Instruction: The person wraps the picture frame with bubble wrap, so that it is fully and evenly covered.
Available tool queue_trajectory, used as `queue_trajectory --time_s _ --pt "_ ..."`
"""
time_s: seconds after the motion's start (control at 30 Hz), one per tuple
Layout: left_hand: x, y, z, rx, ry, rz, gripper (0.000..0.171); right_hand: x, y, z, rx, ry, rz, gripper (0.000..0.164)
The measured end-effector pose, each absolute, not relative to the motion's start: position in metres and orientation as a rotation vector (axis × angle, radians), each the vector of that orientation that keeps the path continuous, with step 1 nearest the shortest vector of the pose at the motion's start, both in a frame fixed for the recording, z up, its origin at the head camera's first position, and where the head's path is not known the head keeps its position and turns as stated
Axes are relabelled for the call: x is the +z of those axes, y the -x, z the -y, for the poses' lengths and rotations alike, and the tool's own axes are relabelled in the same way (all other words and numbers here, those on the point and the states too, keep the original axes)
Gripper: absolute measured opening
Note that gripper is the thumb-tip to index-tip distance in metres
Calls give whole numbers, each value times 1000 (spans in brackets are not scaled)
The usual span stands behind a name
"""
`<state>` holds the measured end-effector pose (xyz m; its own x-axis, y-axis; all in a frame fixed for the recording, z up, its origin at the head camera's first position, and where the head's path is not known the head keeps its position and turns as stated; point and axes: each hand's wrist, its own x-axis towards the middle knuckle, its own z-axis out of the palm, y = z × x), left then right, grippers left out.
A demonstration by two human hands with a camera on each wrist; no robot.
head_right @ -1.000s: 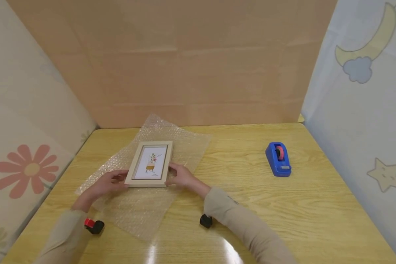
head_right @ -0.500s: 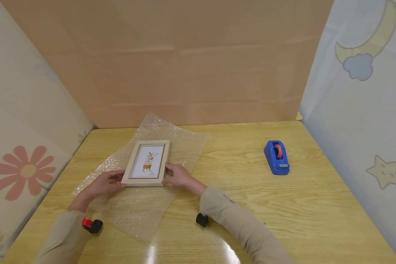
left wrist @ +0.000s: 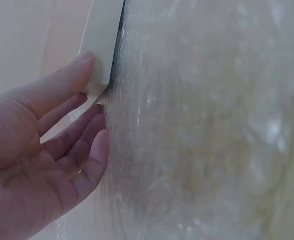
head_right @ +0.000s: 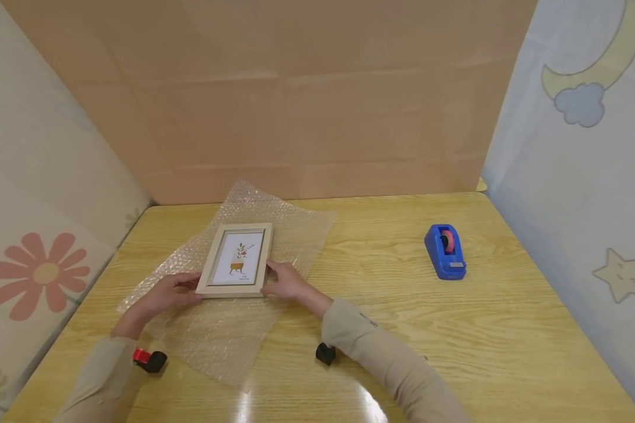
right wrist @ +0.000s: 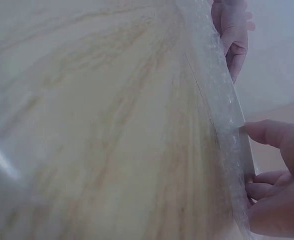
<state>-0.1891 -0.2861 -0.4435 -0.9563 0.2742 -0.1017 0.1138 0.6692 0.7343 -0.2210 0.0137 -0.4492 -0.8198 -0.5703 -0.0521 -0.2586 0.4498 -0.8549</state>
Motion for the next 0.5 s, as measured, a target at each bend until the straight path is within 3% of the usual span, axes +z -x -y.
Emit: queue_trajectory --time_s 0.5 --pt "-446 190 278 1100 -340 -2699 58 -454 221 -27 -1447 596 -2271 71"
